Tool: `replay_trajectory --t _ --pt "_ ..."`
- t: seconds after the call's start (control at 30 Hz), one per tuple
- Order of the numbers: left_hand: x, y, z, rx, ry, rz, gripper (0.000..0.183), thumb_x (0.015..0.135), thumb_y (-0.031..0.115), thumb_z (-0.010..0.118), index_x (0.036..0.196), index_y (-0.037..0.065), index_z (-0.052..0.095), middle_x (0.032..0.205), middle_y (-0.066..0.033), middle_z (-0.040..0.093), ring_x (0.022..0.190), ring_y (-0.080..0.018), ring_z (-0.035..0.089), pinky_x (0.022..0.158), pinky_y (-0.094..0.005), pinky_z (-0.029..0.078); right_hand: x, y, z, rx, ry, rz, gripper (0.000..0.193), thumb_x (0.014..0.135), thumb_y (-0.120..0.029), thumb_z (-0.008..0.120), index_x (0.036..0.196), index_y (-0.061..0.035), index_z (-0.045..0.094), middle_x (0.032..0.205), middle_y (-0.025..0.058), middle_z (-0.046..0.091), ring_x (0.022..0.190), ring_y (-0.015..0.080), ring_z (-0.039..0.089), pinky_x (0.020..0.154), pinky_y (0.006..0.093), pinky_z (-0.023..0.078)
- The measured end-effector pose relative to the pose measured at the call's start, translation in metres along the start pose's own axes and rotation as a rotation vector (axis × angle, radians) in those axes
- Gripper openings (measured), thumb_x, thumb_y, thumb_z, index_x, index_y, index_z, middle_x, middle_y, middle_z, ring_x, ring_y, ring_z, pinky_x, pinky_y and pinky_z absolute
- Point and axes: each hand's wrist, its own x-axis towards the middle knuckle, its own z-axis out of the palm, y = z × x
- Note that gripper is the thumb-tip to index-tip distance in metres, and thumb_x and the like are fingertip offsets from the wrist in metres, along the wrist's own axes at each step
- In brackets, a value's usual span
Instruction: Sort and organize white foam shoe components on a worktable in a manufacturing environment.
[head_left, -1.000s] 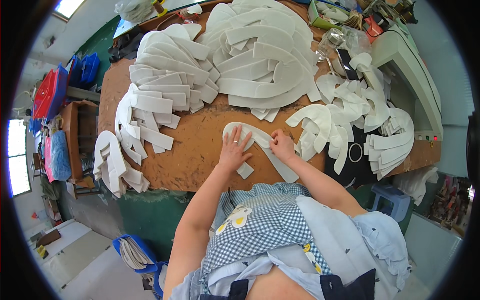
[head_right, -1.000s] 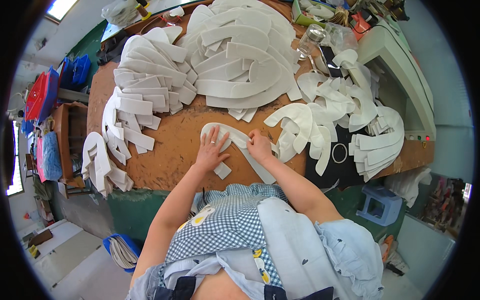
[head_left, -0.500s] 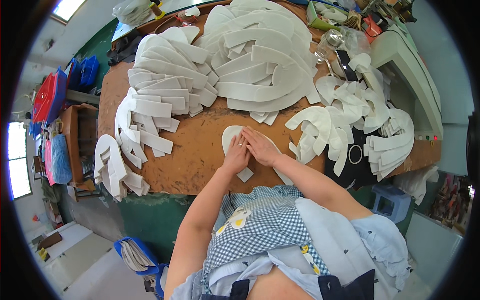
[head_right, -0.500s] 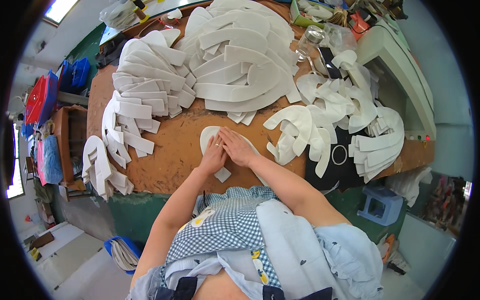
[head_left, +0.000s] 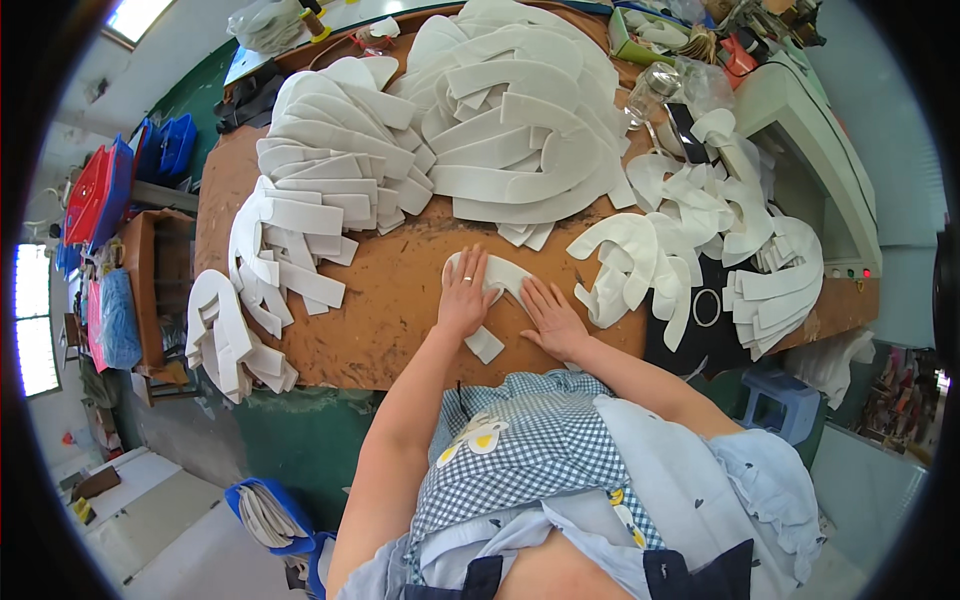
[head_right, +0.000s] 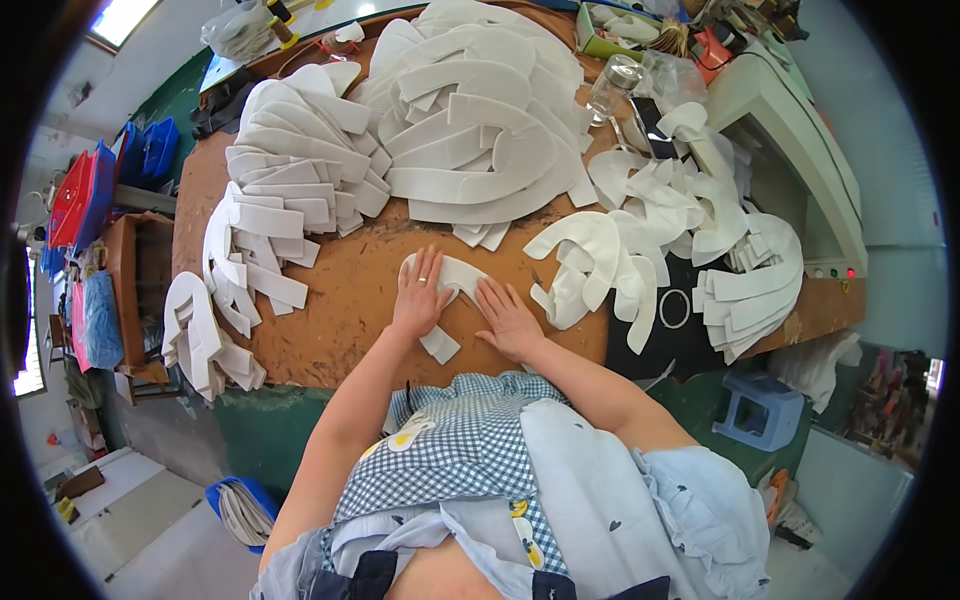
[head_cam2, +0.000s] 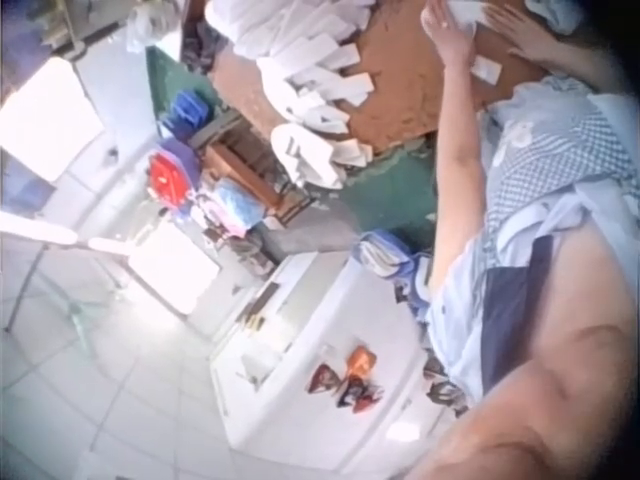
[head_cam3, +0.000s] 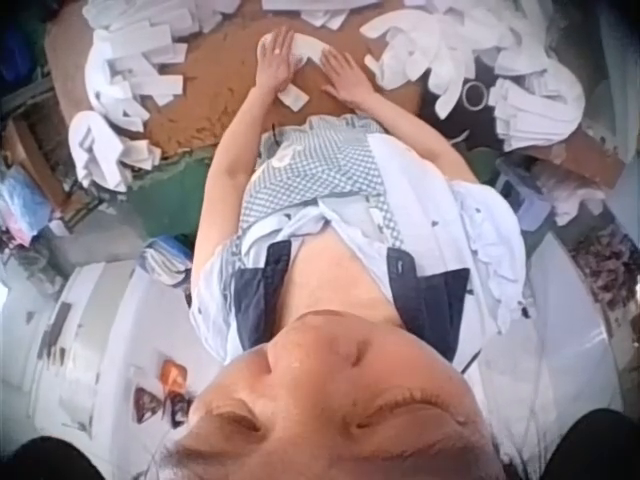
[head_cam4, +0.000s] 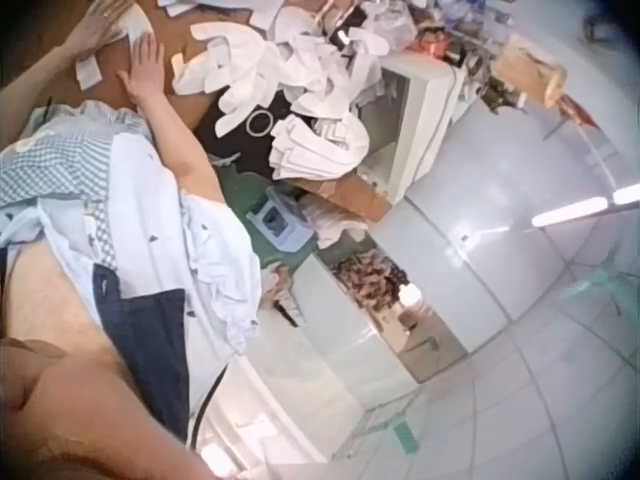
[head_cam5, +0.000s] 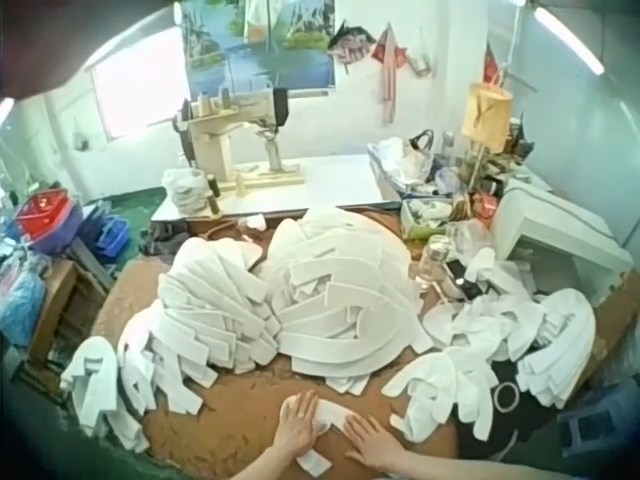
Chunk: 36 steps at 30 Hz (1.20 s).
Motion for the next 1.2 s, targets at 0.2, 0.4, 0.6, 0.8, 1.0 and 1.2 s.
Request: replay_trajectory --t 0.2,0.4,0.6,0.8,1.0,1.2 --pt "-0.063 0.026 0.014 0.04 -0.011 -0.077 0.077 0.09 0.037 0.054 0.147 0.0 0.019 0.155 -0.0162 0.014 0.144 -0.0305 0.01 0.115 -0.0483 0.01 -0.003 0.001 0.001 0.031 0.038 0.014 0.078 0.088 -0.046 0.053 0.144 0.0002 0.025 0.153 0.0142 0.021 0.143 0.0278 0.014 0.115 0.0451 0.016" --pt "-0.078 0.036 0.018 0.035 -0.039 -0.142 0.079 0.09 0.044 0.051 0.148 0.002 0.017 0.156 -0.0123 0.012 0.145 -0.0267 0.008 0.115 -0.0479 0.009 0.029 -0.018 -0.008 0.045 0.146 0.003 0.072 0.088 -0.039 0.055 0.142 0.0 0.029 0.15 0.0147 0.026 0.142 0.0276 0.018 0.114 0.046 0.019" --pt "-0.082 0.039 0.027 0.094 0.004 -0.272 0.084 0.089 0.05 0.05 0.146 -0.002 0.017 0.156 -0.0152 0.011 0.145 -0.028 0.006 0.114 -0.0524 0.005 0.057 -0.021 0.0 0.089 0.053 -0.19 0.074 0.089 -0.042 0.051 0.144 0.0 0.025 0.154 0.0143 0.017 0.144 0.0268 0.012 0.115 0.0448 0.014" --pt "-0.087 0.037 0.025 0.09 0.03 -0.264 0.089 0.086 0.049 0.054 0.146 -0.005 0.016 0.155 -0.0184 0.011 0.145 -0.0309 0.008 0.112 -0.0567 0.004 0.036 -0.019 0.003 0.084 -0.015 -0.19 0.077 0.089 -0.043 0.052 0.146 -0.0006 0.023 0.155 0.0128 0.014 0.145 0.0256 0.009 0.116 0.0446 0.012" --pt "-0.082 0.04 0.025 0.012 0.183 -0.295 0.079 0.086 0.038 0.06 0.143 -0.002 0.023 0.151 -0.0204 0.021 0.141 -0.0331 0.019 0.108 -0.0547 0.019 0.035 -0.019 0.001 0.031 -0.004 -0.153 0.076 0.087 -0.04 0.056 0.145 -0.002 0.025 0.154 0.0121 0.018 0.144 0.0249 0.015 0.115 0.0458 0.014" --pt "-0.071 0.035 0.002 -0.331 0.292 -0.668 0.076 0.073 0.016 0.074 0.134 0.002 0.033 0.121 -0.0212 0.051 0.111 -0.0395 0.05 0.092 -0.0464 0.039 0.047 -0.043 -0.012 0.025 -0.001 -0.059 0.072 0.086 -0.038 0.059 0.143 -0.0039 0.031 0.147 0.0143 0.03 0.14 0.0262 0.024 0.11 0.0559 0.02"
